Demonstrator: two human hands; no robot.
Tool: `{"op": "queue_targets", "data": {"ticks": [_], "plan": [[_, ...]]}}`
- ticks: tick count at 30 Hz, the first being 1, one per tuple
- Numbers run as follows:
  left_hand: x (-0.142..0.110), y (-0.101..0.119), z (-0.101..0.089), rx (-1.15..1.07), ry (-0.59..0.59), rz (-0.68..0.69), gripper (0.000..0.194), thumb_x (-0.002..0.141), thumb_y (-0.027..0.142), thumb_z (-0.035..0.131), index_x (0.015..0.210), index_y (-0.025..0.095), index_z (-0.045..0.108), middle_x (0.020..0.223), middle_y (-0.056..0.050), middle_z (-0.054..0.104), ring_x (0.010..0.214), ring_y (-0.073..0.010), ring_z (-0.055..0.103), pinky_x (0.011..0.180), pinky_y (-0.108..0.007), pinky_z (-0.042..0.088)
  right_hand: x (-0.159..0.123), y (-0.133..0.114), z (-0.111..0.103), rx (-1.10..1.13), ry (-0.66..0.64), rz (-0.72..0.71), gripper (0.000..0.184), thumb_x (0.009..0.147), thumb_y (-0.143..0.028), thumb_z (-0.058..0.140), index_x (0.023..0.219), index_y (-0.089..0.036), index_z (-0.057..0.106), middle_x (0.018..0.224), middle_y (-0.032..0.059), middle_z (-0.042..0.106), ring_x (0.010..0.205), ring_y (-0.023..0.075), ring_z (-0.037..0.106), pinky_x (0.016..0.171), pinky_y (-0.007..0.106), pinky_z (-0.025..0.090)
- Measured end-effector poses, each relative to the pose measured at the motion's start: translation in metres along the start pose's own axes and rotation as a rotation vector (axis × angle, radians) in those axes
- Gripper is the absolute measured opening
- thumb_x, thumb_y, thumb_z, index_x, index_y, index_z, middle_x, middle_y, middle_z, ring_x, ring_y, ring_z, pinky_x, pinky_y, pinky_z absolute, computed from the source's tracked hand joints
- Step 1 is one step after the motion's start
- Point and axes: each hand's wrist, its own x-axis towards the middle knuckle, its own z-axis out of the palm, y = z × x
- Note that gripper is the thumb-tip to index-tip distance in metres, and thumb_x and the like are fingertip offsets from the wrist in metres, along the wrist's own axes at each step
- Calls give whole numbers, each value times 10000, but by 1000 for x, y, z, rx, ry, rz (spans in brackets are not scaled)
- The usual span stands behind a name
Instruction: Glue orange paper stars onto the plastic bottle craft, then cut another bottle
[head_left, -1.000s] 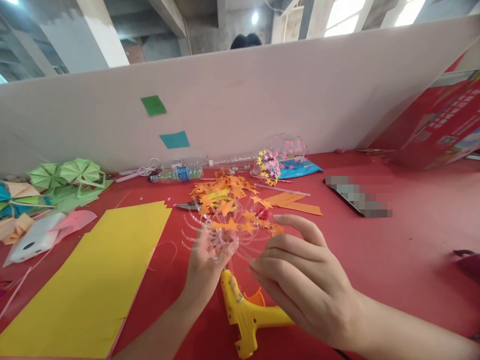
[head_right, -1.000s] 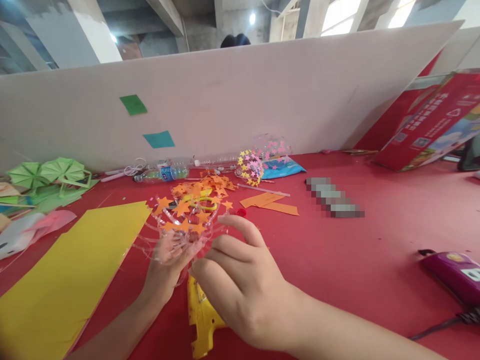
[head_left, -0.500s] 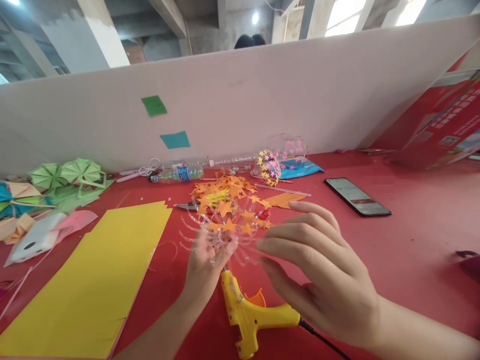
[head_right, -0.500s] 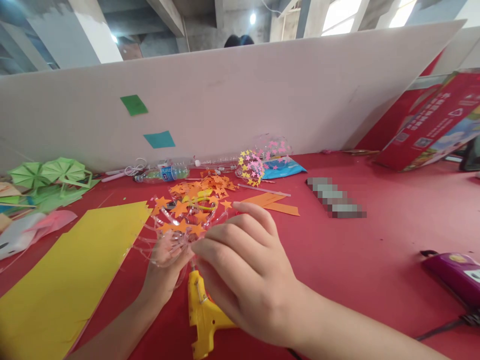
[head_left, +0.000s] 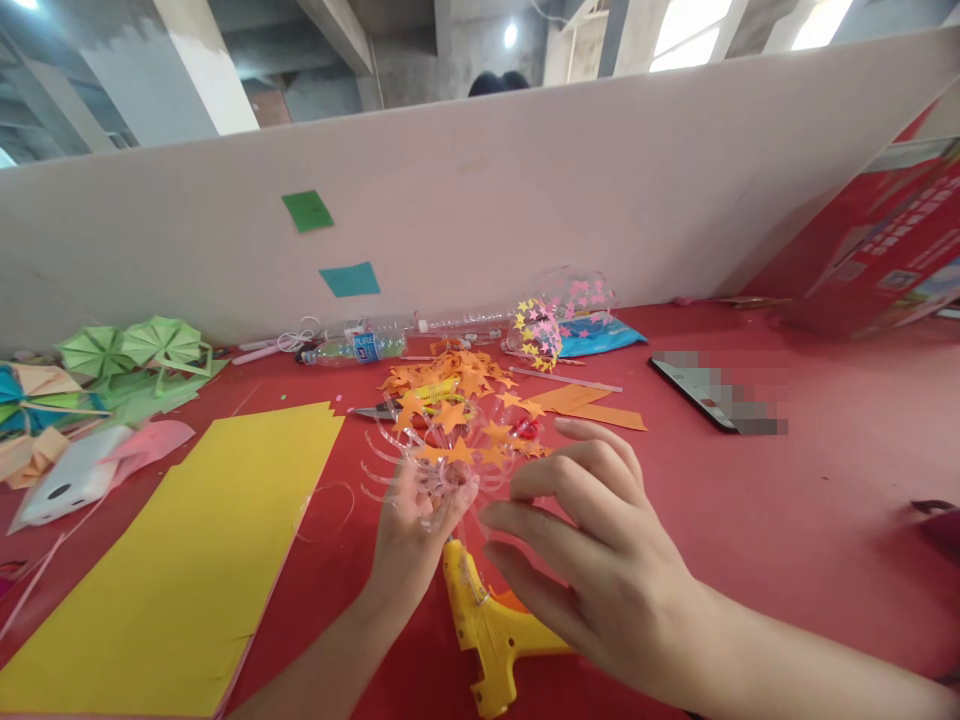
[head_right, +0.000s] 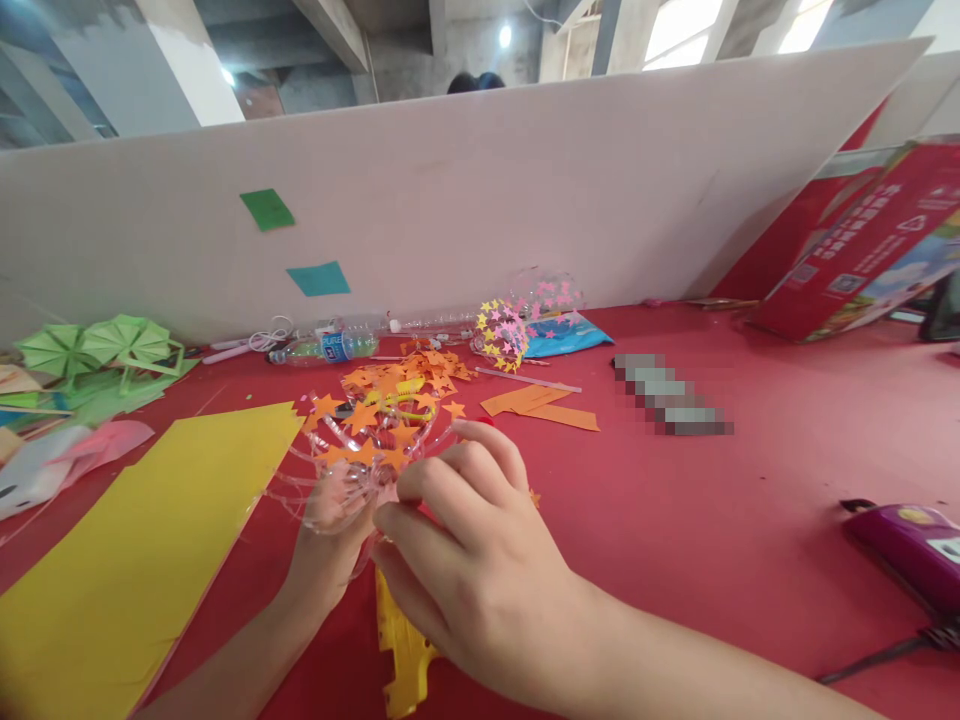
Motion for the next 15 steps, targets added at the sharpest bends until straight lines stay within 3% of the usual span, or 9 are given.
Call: {"op": "queue_targets", "data": {"ticks": [9, 15], "plan": [[-2, 0, 1, 7, -13, 13, 360, 604, 376, 780, 840, 216, 560, 853, -32, 685, 853, -202, 676, 795, -319, 537, 0, 2, 0, 73, 44, 95, 134, 881, -132, 549, 798, -192, 635, 778, 16, 590, 744, 154, 478, 927, 424, 360], [3, 0, -3, 38, -9, 27, 379, 633, 367, 778, 887, 212, 543, 866, -19, 670, 854, -182, 653, 808, -299, 499, 6, 10, -9, 72, 73, 94, 98, 852, -129, 583, 858, -197, 653, 791, 28, 586, 738, 166, 502, 793, 397, 428]]}}
